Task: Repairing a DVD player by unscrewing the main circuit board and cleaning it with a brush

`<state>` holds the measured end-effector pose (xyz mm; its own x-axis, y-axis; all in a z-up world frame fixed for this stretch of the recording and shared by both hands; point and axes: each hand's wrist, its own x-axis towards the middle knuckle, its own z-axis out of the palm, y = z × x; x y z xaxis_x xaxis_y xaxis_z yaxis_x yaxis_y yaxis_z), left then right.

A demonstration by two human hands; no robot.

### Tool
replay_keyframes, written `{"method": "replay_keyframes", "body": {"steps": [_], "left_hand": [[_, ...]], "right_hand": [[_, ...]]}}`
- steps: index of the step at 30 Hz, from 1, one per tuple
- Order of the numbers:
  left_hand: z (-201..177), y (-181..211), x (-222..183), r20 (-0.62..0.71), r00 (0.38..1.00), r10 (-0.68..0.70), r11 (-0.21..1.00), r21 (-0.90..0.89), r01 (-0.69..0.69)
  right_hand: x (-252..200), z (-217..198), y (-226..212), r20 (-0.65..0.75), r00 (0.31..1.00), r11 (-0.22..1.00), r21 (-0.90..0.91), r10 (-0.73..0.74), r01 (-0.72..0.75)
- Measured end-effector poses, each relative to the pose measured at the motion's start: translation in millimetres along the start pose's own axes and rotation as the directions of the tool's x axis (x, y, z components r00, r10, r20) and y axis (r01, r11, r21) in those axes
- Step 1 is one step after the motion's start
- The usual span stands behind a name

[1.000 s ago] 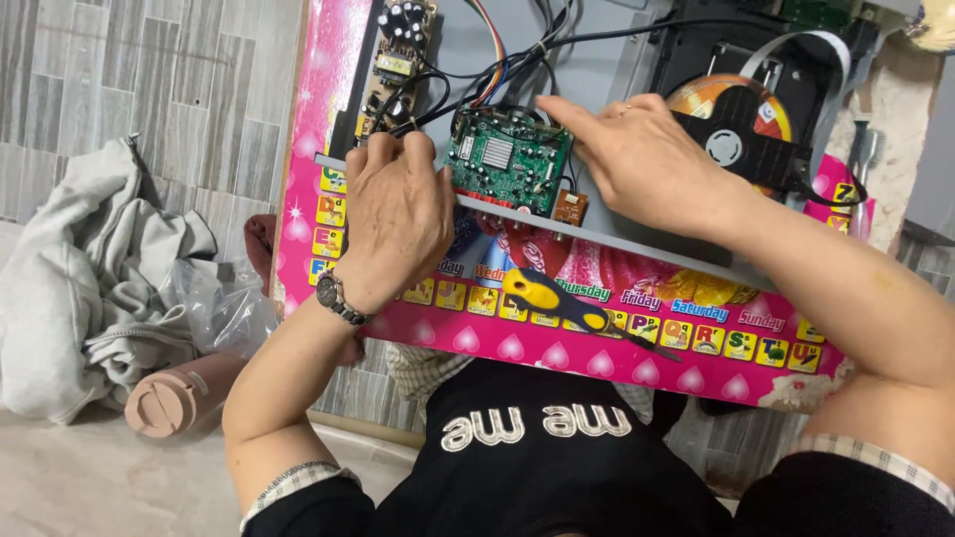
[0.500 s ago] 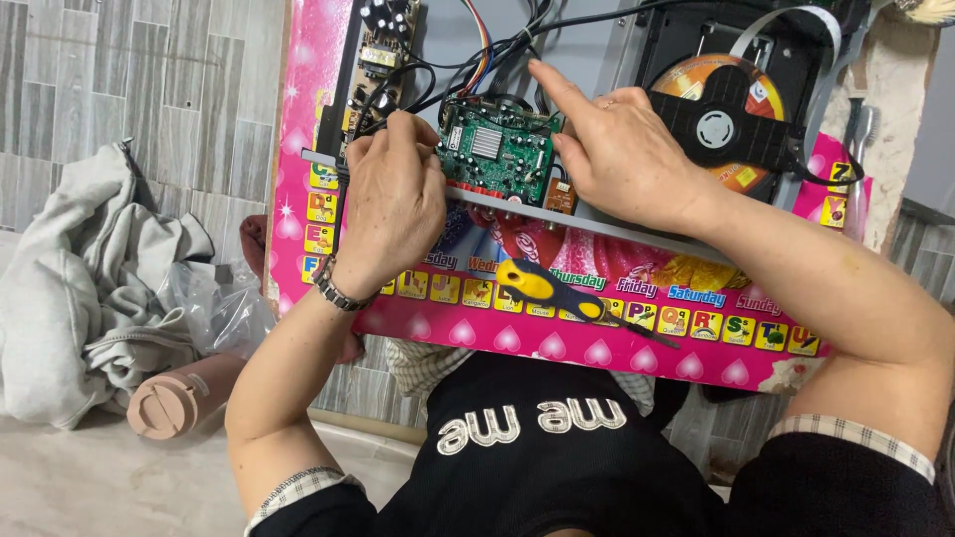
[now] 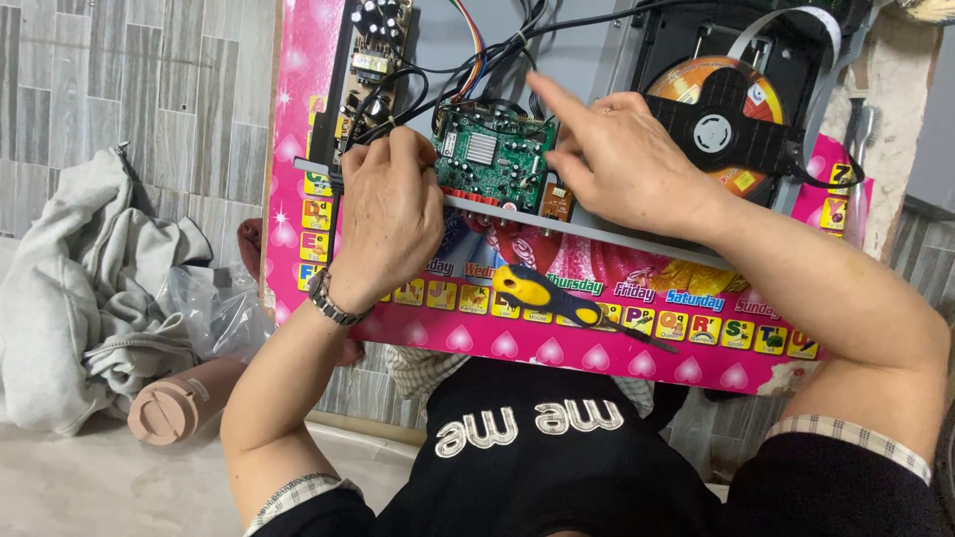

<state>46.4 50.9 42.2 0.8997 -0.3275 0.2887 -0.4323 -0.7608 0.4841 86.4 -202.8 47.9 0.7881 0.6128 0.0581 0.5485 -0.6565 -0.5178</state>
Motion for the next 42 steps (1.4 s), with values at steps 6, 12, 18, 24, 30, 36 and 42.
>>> {"method": "replay_keyframes", "body": {"steps": [6, 12, 18, 24, 30, 36, 42], "left_hand": [[-2, 1, 1, 0.018, 0.999, 0.029, 0.999, 0.015, -0.03], [-3, 1, 1, 0.017, 1.0, 0.02, 1.0, 0.008, -0.02], [0, -3, 1, 0.0, 1.0, 0.026, 1.0, 0.009, -0.026], [-5, -8, -3, -0.028, 0.997, 0.077, 0.996, -0.039, -0.078], [-4, -10, -4, -0.09, 0.99, 0.112, 0.992, -0.048, -0.117], [4, -18, -1, -0.041, 0.997, 0.07, 0.997, 0.037, -0.068], [8, -21, -1, -0.066, 0.993, 0.1, 0.994, 0.047, -0.097]], "right_hand": [[-1, 6, 5, -0.028, 0.996, 0.994, -0.071, -0.086, 0.084], [-6, 15, 9, -0.183, 0.962, 0.93, -0.344, -0.201, 0.129], [-1, 8, 1, -0.132, 0.941, 0.916, -0.307, -0.31, 0.259], [-2, 12, 8, -0.08, 0.914, 0.851, -0.403, -0.399, 0.336], [-9, 4, 4, -0.068, 0.926, 0.818, -0.495, -0.371, 0.291], [-7, 8, 7, -0.025, 0.914, 0.623, -0.739, -0.405, 0.256], [7, 9, -2, 0.035, 0.874, 0.383, -0.89, -0.486, 0.249]]}}
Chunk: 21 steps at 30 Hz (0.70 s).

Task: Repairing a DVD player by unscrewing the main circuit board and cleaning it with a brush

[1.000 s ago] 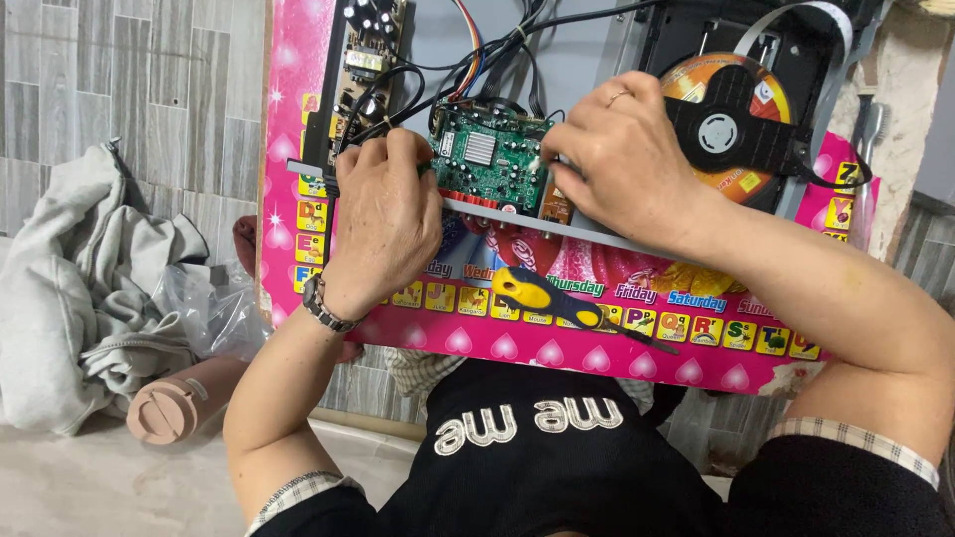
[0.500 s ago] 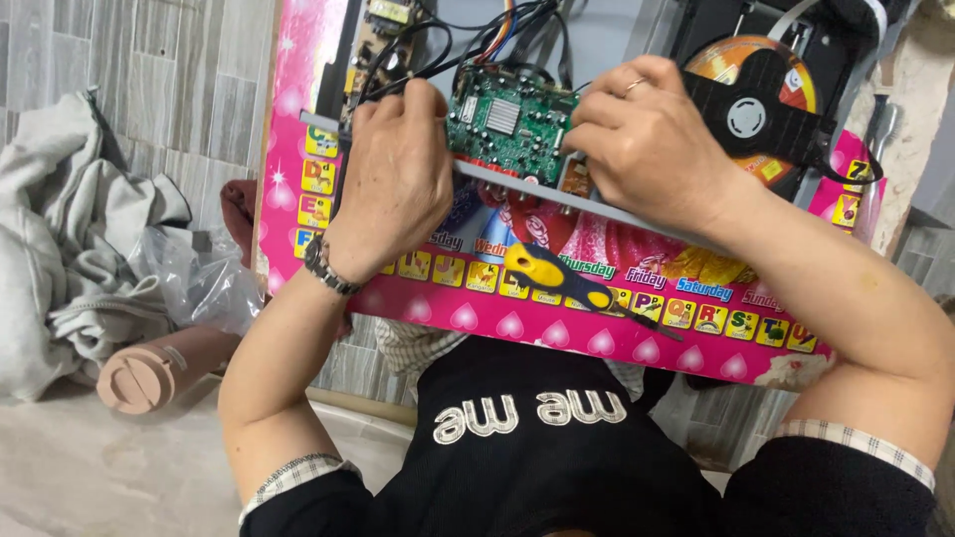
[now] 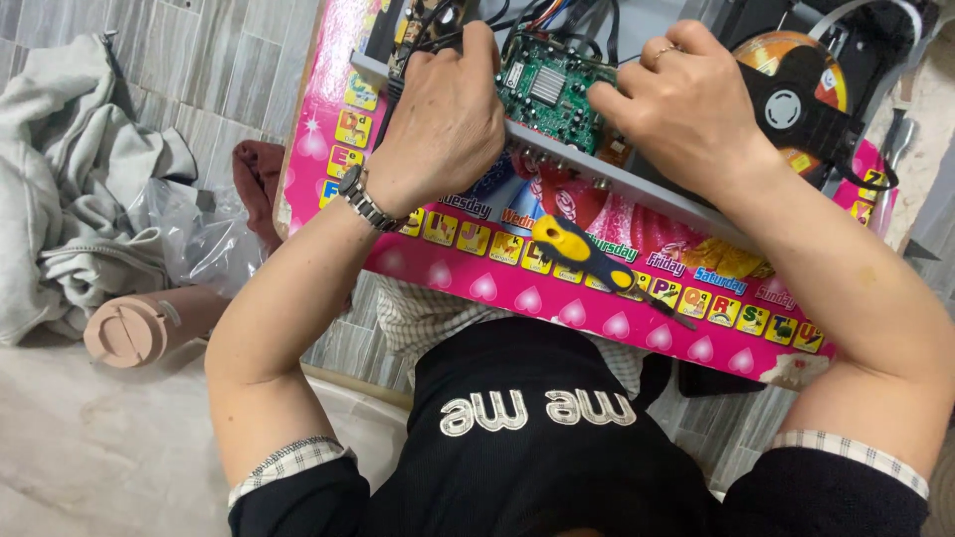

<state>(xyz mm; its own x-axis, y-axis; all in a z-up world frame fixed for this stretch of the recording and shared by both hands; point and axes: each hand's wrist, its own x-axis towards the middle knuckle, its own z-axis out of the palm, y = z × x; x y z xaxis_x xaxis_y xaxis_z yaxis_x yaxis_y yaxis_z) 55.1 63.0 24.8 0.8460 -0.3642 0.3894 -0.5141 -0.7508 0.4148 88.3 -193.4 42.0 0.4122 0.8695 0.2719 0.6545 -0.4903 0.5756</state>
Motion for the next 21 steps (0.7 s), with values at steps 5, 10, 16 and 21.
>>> {"method": "replay_keyframes", "body": {"steps": [5, 10, 16, 21], "left_hand": [[3, -3, 1, 0.03, 0.998, -0.047, 0.998, -0.035, 0.048], [0, 2, 0, -0.014, 0.997, -0.073, 0.987, -0.144, 0.07], [-2, 4, -2, -0.066, 0.996, -0.062, 0.984, -0.171, 0.05], [-1, 3, -1, 0.029, 0.999, 0.02, 1.0, -0.009, -0.02]], "right_hand": [[-7, 15, 6, -0.032, 0.998, 0.997, -0.056, -0.059, 0.058], [-11, 18, 0, -0.066, 0.997, 0.997, -0.068, -0.038, 0.033], [-13, 18, -4, -0.088, 0.996, 0.995, -0.097, 0.011, -0.02], [-9, 22, -3, -0.045, 0.999, 0.996, -0.084, -0.021, 0.017]]}}
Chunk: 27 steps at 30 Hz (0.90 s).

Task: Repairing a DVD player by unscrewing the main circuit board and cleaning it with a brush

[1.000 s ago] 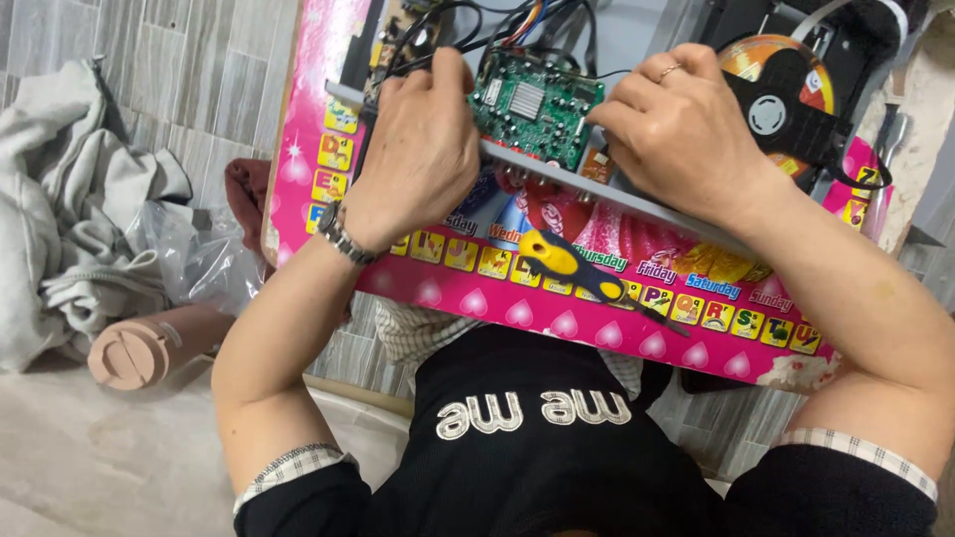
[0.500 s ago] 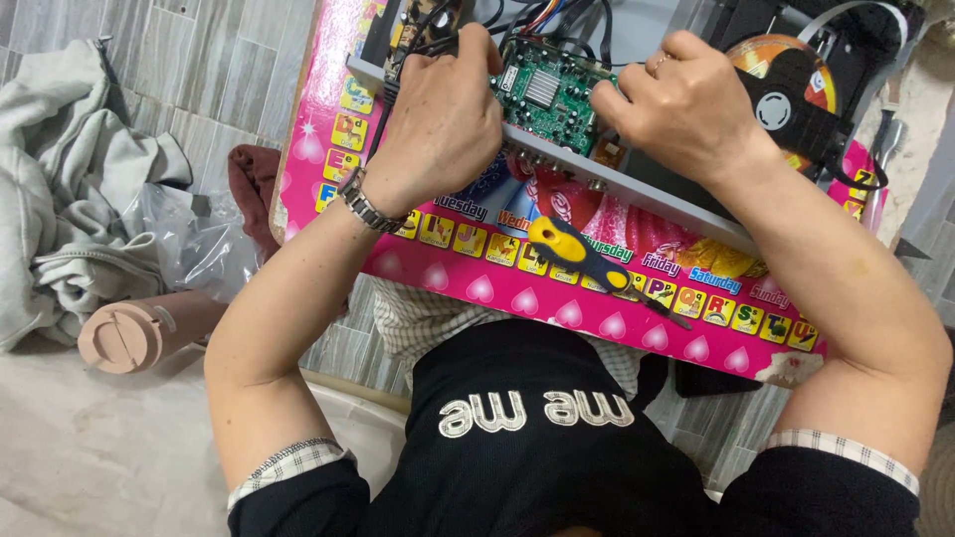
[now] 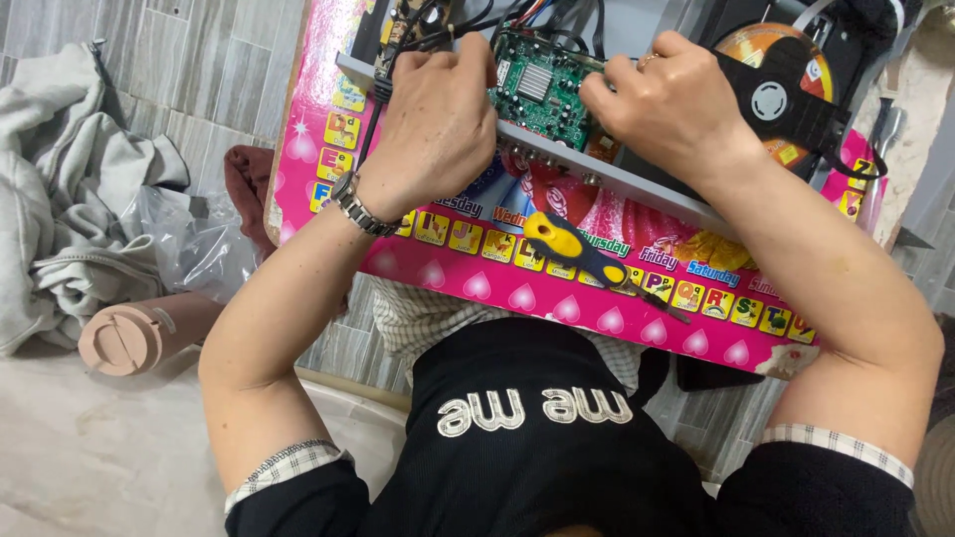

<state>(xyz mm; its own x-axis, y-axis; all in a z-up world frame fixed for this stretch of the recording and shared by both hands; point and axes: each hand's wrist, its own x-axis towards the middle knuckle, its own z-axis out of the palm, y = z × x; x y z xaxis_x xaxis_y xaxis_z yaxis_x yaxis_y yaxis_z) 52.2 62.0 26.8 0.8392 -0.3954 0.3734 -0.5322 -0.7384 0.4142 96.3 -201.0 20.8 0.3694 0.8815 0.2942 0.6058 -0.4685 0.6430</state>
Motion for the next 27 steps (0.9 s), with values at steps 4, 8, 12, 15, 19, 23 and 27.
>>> {"method": "replay_keyframes", "body": {"steps": [4, 8, 12, 15, 19, 23, 27], "left_hand": [[-1, -3, 0, 0.031, 0.999, -0.011, 1.0, -0.007, 0.011], [-3, -3, -1, 0.016, 0.999, -0.052, 0.99, -0.128, 0.054], [-5, -2, 0, -0.018, 0.998, -0.052, 0.986, -0.163, 0.048], [-5, -3, 2, 0.028, 0.997, -0.067, 0.991, -0.118, 0.069], [2, -6, 3, 0.046, 0.997, -0.067, 0.994, -0.082, 0.071], [13, -9, 1, -0.039, 0.999, 0.005, 0.998, 0.057, -0.003], [11, -11, 2, -0.027, 0.999, -0.036, 0.999, -0.009, 0.035]], "right_hand": [[-2, -2, 1, 0.002, 1.0, 1.0, -0.012, -0.008, 0.008], [-7, 0, -3, -0.015, 1.0, 0.999, -0.024, 0.024, -0.024], [-4, -8, -2, -0.021, 0.999, 0.999, 0.023, 0.047, -0.047], [0, -14, 2, 0.066, 0.994, 0.965, 0.242, 0.091, -0.104], [2, -52, 3, 0.127, 0.975, 0.739, 0.636, 0.182, -0.221], [-3, -69, -22, 0.242, 0.956, 0.661, 0.693, 0.164, -0.289], [0, -65, -47, 0.184, 0.958, 0.785, 0.55, 0.22, -0.286]]}}
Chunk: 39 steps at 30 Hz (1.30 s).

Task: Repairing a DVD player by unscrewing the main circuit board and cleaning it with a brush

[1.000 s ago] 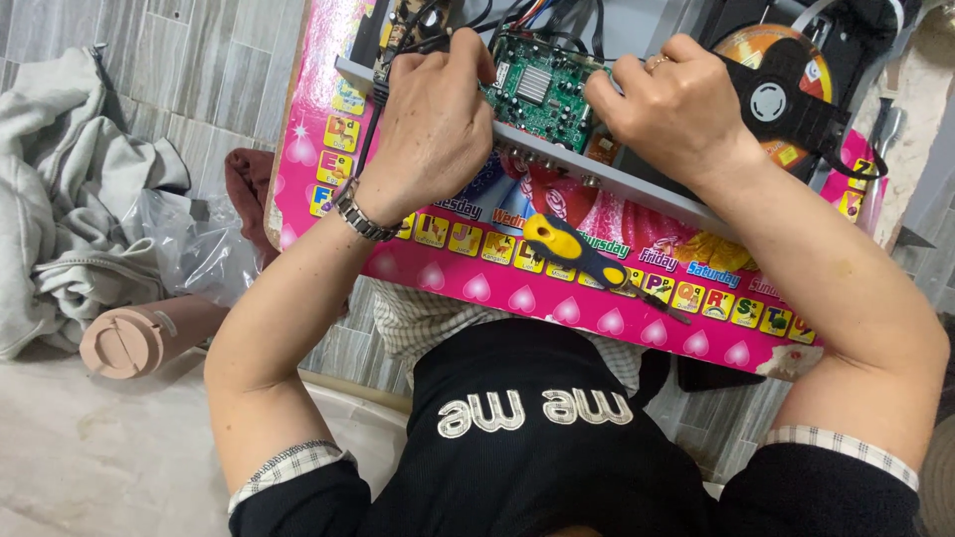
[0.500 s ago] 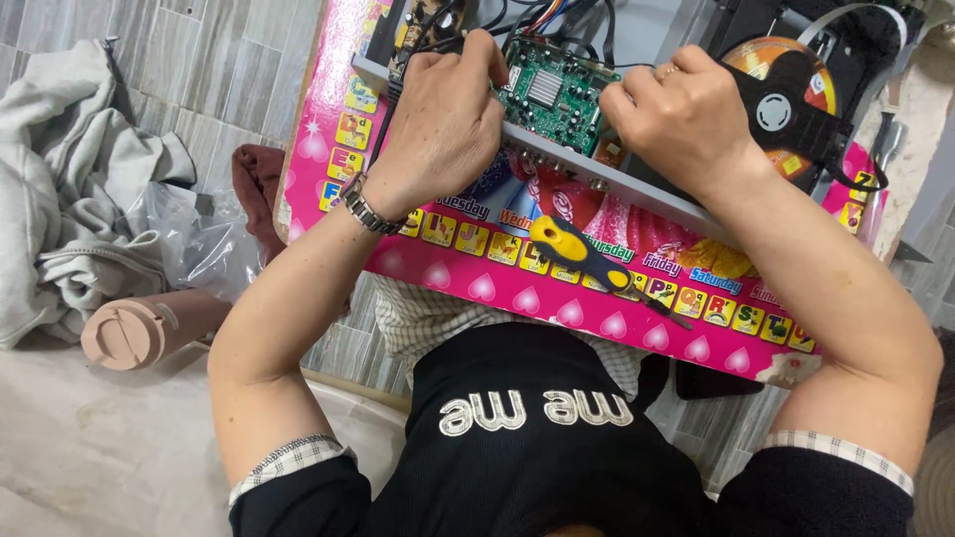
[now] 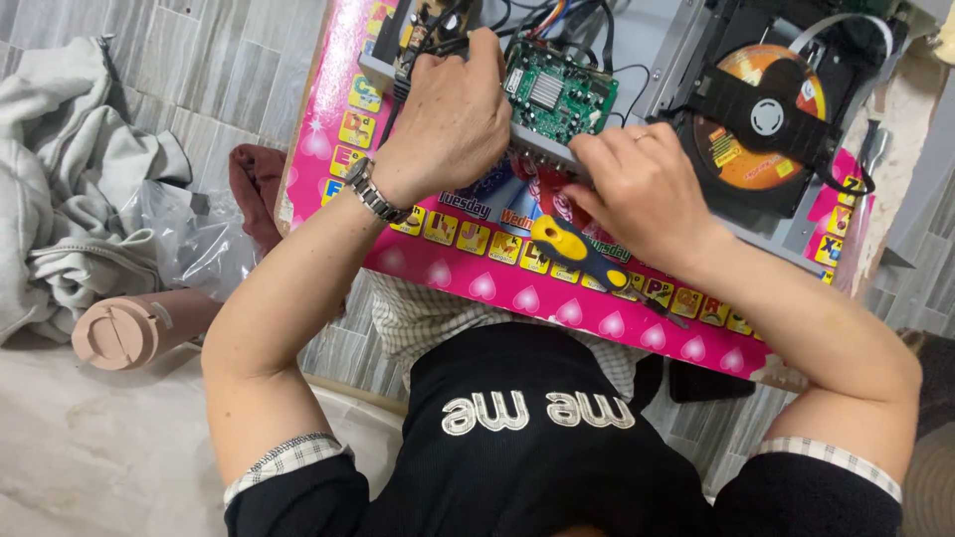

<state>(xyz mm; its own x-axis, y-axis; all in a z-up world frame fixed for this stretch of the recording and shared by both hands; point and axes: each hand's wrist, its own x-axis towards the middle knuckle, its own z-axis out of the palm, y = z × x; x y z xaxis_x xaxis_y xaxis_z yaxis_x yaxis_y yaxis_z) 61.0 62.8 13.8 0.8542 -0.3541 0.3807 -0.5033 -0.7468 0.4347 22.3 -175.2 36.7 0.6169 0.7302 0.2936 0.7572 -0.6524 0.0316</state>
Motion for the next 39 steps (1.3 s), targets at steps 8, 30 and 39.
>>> {"method": "replay_keyframes", "body": {"steps": [8, 30, 39], "left_hand": [[-2, -2, 2, -0.018, 0.997, -0.069, 0.989, -0.129, 0.066], [-1, -13, 33, 0.322, 0.927, -0.192, 0.959, -0.141, 0.247], [-6, -13, 41, 0.398, 0.891, -0.22, 0.918, -0.225, 0.328]], "right_hand": [[0, 7, 0, -0.027, 0.999, 0.998, 0.051, 0.026, -0.025], [22, -24, 36, 0.167, 0.95, 0.883, 0.354, 0.265, -0.308], [43, 5, 78, 0.155, 0.966, 0.943, 0.231, 0.208, -0.241]]}}
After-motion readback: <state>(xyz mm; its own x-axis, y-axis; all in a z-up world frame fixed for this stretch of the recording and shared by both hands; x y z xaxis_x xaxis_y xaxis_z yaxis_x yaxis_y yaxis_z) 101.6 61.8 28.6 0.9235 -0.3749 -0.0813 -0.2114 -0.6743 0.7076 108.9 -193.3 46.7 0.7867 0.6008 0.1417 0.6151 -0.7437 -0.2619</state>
